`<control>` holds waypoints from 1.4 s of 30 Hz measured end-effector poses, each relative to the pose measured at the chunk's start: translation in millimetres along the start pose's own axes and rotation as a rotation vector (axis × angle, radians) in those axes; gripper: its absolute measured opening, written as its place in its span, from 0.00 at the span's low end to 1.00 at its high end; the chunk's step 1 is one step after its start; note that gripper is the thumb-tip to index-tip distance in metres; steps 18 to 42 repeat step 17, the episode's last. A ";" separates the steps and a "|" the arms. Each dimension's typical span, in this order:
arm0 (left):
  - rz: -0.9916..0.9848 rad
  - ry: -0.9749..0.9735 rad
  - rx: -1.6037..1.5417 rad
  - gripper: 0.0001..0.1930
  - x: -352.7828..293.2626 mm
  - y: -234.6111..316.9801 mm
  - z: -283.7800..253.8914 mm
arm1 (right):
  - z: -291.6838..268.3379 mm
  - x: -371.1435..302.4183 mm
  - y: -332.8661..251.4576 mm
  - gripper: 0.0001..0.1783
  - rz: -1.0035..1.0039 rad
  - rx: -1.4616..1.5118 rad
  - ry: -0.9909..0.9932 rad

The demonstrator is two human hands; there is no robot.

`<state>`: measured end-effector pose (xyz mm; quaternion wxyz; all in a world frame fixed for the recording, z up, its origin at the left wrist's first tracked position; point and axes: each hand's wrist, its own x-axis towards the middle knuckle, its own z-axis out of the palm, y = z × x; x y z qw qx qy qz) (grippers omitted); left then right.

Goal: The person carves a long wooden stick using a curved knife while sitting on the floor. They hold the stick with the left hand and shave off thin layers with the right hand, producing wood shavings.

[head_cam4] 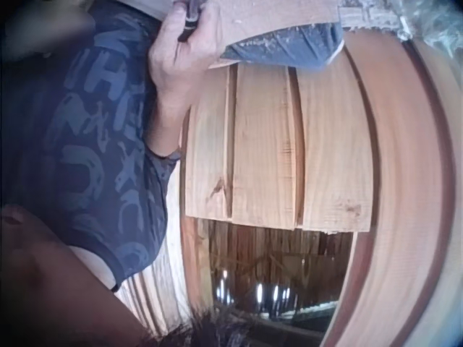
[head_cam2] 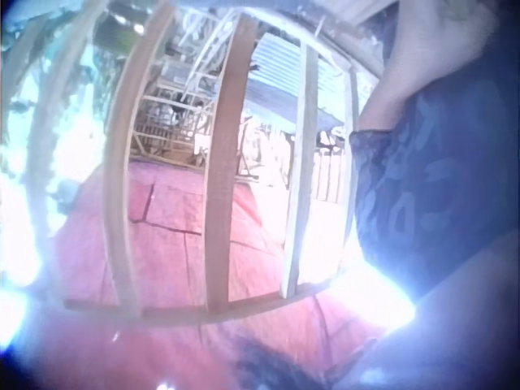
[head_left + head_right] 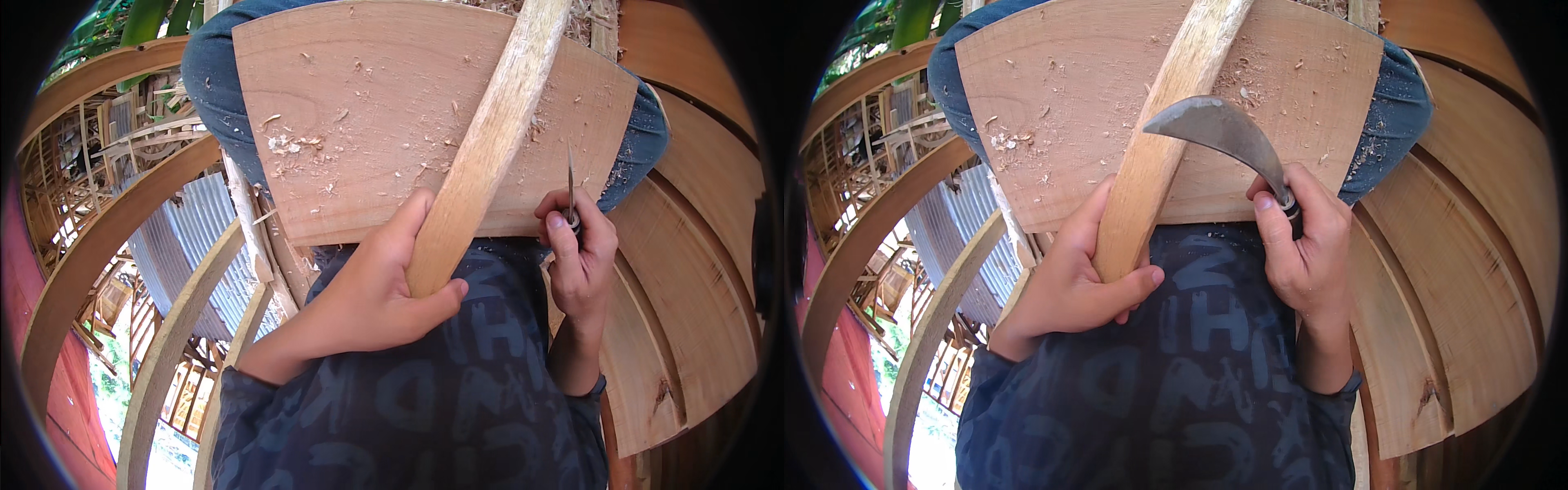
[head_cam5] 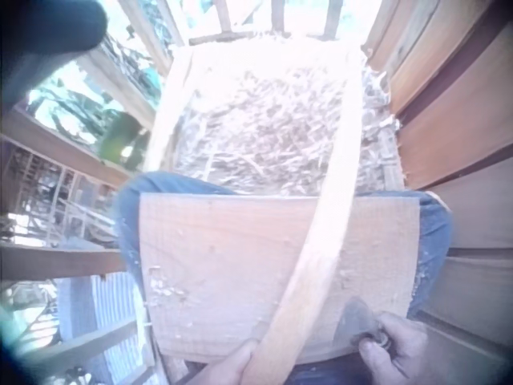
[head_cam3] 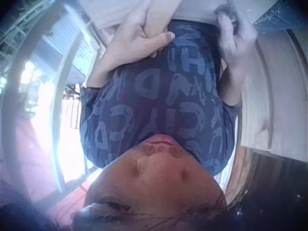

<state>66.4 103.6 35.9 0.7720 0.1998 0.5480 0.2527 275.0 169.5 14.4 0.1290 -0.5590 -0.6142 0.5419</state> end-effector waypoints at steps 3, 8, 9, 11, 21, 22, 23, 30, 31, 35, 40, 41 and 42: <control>0.003 -0.042 -0.142 0.36 1.7 -1.9 0.7 | 7.1 -4.5 0.9 0.13 0.017 0.045 -0.043; -0.044 -0.094 -0.224 0.36 2.6 0.2 -3.4 | 6.7 -5.5 -2.7 0.17 0.087 0.170 -0.063; -0.062 -0.127 -0.260 0.36 3.3 1.6 -4.8 | 5.5 -4.7 -2.6 0.19 0.063 0.169 -0.061; -0.106 -0.194 -0.333 0.36 4.6 2.5 -9.0 | 2.6 -4.7 -2.5 0.23 -0.073 -0.014 -0.069; -0.235 -0.432 -0.483 0.37 10.8 -4.9 -16.0 | 4.4 -12.7 -15.4 0.26 -0.170 -0.204 -0.096; -0.235 -0.432 -0.483 0.37 10.8 -4.9 -16.0 | 4.4 -12.7 -15.4 0.26 -0.170 -0.204 -0.096; -0.235 -0.432 -0.483 0.37 10.8 -4.9 -16.0 | 4.4 -12.7 -15.4 0.26 -0.170 -0.204 -0.096; -0.235 -0.432 -0.483 0.37 10.8 -4.9 -16.0 | 4.4 -12.7 -15.4 0.26 -0.170 -0.204 -0.096; -0.235 -0.432 -0.483 0.37 10.8 -4.9 -16.0 | 4.4 -12.7 -15.4 0.26 -0.170 -0.204 -0.096; -0.235 -0.432 -0.483 0.37 10.8 -4.9 -16.0 | 4.4 -12.7 -15.4 0.26 -0.170 -0.204 -0.096; -0.235 -0.432 -0.483 0.37 10.8 -4.9 -16.0 | 4.4 -12.7 -15.4 0.26 -0.170 -0.204 -0.096; -0.235 -0.432 -0.483 0.37 10.8 -4.9 -16.0 | 4.4 -12.7 -15.4 0.26 -0.170 -0.204 -0.096; -0.235 -0.432 -0.483 0.37 10.8 -4.9 -16.0 | 4.4 -12.7 -15.4 0.26 -0.170 -0.204 -0.096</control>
